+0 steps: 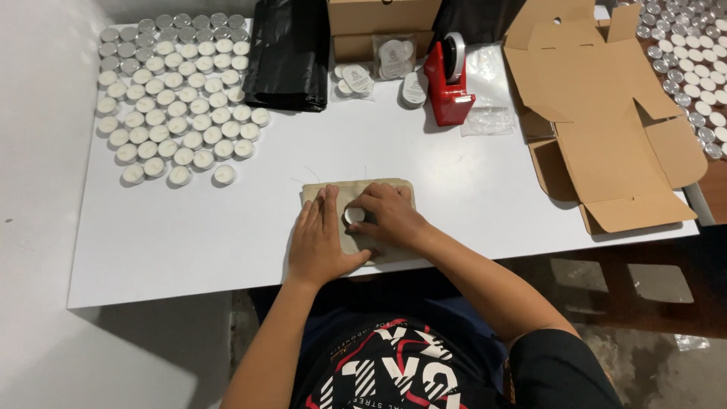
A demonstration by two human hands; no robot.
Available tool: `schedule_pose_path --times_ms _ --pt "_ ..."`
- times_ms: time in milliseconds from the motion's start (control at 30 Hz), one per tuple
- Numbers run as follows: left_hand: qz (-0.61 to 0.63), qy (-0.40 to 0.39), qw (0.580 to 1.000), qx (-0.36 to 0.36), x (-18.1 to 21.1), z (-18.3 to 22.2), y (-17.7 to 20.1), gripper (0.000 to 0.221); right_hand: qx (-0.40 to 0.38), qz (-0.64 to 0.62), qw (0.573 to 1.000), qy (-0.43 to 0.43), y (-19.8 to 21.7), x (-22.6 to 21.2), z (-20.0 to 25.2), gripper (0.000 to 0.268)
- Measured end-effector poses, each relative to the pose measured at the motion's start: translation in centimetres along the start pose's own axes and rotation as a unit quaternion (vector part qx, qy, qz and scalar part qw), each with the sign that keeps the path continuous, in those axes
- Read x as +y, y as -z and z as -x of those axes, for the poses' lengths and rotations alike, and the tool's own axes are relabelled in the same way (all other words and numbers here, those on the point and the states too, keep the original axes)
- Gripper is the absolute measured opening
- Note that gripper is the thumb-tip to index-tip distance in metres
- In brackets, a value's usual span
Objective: Cleaning small tealight candle holders by rubbing them against a cloth on a workspace.
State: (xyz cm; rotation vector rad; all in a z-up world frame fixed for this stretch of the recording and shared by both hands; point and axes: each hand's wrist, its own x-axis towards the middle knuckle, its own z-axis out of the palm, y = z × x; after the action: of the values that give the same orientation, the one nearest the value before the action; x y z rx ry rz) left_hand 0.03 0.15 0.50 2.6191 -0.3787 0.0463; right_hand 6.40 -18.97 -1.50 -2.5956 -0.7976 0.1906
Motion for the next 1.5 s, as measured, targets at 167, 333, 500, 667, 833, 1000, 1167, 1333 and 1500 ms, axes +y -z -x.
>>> schedule_pose_path --times_ms 167,333,500,667,833,1000,1167,1333,1500 --pt "-0.001 -0.017 0.999 0.027 0.0 0.2 -0.1 0.135 0.134 -0.093 0.986 -0.017 0.4 1.6 0.8 0.042" --pt "-0.001 -0.024 0.999 0.034 -0.2 0.3 -0.3 0.136 0.329 -0.117 0.933 -0.083 5.4 11.2 5.4 0.042" --pt "-0.013 -0.026 0.998 0.047 -0.2 0.2 -0.3 0.136 0.299 0.187 0.891 -0.287 8.5 18.3 8.7 0.036" --pt "-0.014 -0.022 0.997 0.070 -0.5 0.0 -0.9 0.137 0.287 0.167 0.899 -0.285 7.3 18.1 8.8 0.047" --pt "0.083 -0.038 0.988 0.125 -3.2 -0.3 0.2 0.106 0.346 0.200 0.894 -0.201 5.9 12.9 9.0 0.068" --pt "-0.156 -0.018 0.933 0.325 -12.4 -1.7 4.7 0.034 0.267 0.045 0.947 -0.174 2.7 7.0 8.4 0.055" --pt "-0.219 0.047 0.954 0.199 -15.0 -0.8 4.7 0.026 0.273 0.037 0.940 -0.203 2.2 7.3 8.2 0.049" --pt "-0.193 0.069 0.953 0.223 -16.2 -0.7 3.5 0.025 0.266 0.067 0.939 -0.207 2.0 7.3 8.3 0.049" --pt "-0.021 -0.003 0.963 0.270 -14.3 -0.9 3.9 0.029 0.282 0.020 0.938 -0.200 2.3 6.9 8.3 0.046"
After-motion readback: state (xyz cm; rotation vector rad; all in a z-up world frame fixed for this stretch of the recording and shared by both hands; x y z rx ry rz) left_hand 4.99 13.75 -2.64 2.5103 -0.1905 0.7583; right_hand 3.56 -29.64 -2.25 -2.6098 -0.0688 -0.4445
